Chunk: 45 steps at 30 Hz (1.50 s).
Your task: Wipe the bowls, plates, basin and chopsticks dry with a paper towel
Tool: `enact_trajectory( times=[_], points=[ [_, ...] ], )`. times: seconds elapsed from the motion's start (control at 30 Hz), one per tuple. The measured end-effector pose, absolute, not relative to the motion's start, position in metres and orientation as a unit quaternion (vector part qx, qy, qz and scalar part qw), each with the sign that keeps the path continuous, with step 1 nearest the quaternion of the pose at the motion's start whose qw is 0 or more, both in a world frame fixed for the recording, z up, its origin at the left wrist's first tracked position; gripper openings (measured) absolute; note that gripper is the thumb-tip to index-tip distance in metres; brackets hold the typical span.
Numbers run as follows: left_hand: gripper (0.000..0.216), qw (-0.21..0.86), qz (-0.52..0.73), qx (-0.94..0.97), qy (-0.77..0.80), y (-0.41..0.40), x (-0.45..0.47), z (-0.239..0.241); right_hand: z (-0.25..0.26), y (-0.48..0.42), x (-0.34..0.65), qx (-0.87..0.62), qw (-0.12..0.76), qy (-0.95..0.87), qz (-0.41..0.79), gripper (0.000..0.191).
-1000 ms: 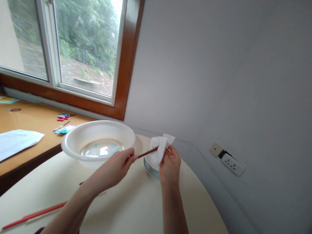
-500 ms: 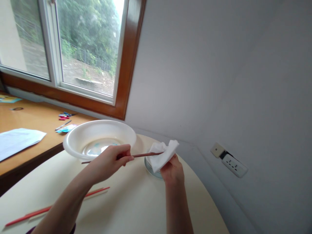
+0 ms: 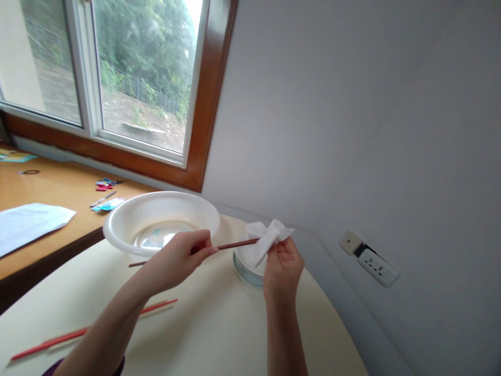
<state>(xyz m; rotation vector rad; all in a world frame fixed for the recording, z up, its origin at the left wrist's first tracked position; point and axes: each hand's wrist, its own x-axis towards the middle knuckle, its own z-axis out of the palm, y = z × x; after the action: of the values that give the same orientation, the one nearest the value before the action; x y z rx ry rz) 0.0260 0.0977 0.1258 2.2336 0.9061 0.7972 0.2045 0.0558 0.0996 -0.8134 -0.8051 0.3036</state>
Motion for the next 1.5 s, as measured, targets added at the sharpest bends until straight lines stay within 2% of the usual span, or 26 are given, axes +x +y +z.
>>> enact_trajectory(
  times=[0.07, 0.13, 0.23, 0.3, 0.37, 0.47, 0.57, 0.67, 0.73, 0.8, 0.9, 1.13, 1.33, 1.5],
  points=[
    [0.030, 0.289, 0.291, 0.845, 0.342, 0.094, 0.030, 0.125, 0.098, 0.053, 0.203, -0.456, 0.801, -0.389, -0.004, 0.012],
    [0.031, 0.293, 0.280, 0.847, 0.343, 0.093, 0.032, 0.125, 0.096, 0.052, 0.205, -0.492, 0.776, -0.382, -0.101, 0.011],
    [0.032, 0.306, 0.278, 0.842, 0.346, 0.095, 0.031, 0.124, 0.097, 0.051, 0.213, -0.485, 0.793, -0.339, -0.144, 0.011],
    [0.031, 0.314, 0.292, 0.834, 0.349, 0.099, 0.029, 0.124, 0.101, 0.051, 0.221, -0.454, 0.827, -0.312, -0.108, 0.012],
    [0.029, 0.324, 0.305, 0.826, 0.347, 0.101, 0.027, 0.125, 0.105, 0.051, 0.229, -0.423, 0.855, -0.300, -0.021, 0.016],
    [0.025, 0.343, 0.314, 0.822, 0.329, 0.102, 0.025, 0.127, 0.111, 0.049, 0.237, -0.398, 0.871, -0.259, 0.127, 0.013],
    [0.024, 0.341, 0.321, 0.824, 0.319, 0.102, 0.024, 0.126, 0.114, 0.045, 0.235, -0.361, 0.879, -0.241, 0.197, 0.017],
    [0.025, 0.329, 0.330, 0.826, 0.317, 0.103, 0.023, 0.124, 0.115, 0.039, 0.227, -0.342, 0.852, -0.317, 0.238, 0.020],
    [0.027, 0.325, 0.337, 0.826, 0.314, 0.103, 0.023, 0.123, 0.115, 0.036, 0.221, -0.368, 0.797, -0.399, 0.264, 0.031],
    [0.027, 0.325, 0.341, 0.826, 0.310, 0.103, 0.023, 0.123, 0.113, 0.035, 0.217, -0.411, 0.737, -0.464, 0.271, 0.040],
    [0.025, 0.324, 0.336, 0.828, 0.310, 0.100, 0.025, 0.125, 0.111, 0.035, 0.212, -0.466, 0.703, -0.482, 0.238, 0.035],
    [0.022, 0.324, 0.312, 0.835, 0.316, 0.094, 0.022, 0.131, 0.112, 0.040, 0.216, -0.415, 0.822, -0.349, 0.175, 0.036],
    [0.023, 0.307, 0.335, 0.832, 0.319, 0.097, 0.012, 0.133, 0.125, 0.029, 0.235, -0.336, 0.873, -0.319, 0.153, 0.031],
    [0.019, 0.396, 0.387, 0.783, 0.283, 0.097, 0.008, 0.135, 0.126, 0.023, 0.250, -0.317, 0.893, -0.283, 0.151, 0.028]
  ],
)
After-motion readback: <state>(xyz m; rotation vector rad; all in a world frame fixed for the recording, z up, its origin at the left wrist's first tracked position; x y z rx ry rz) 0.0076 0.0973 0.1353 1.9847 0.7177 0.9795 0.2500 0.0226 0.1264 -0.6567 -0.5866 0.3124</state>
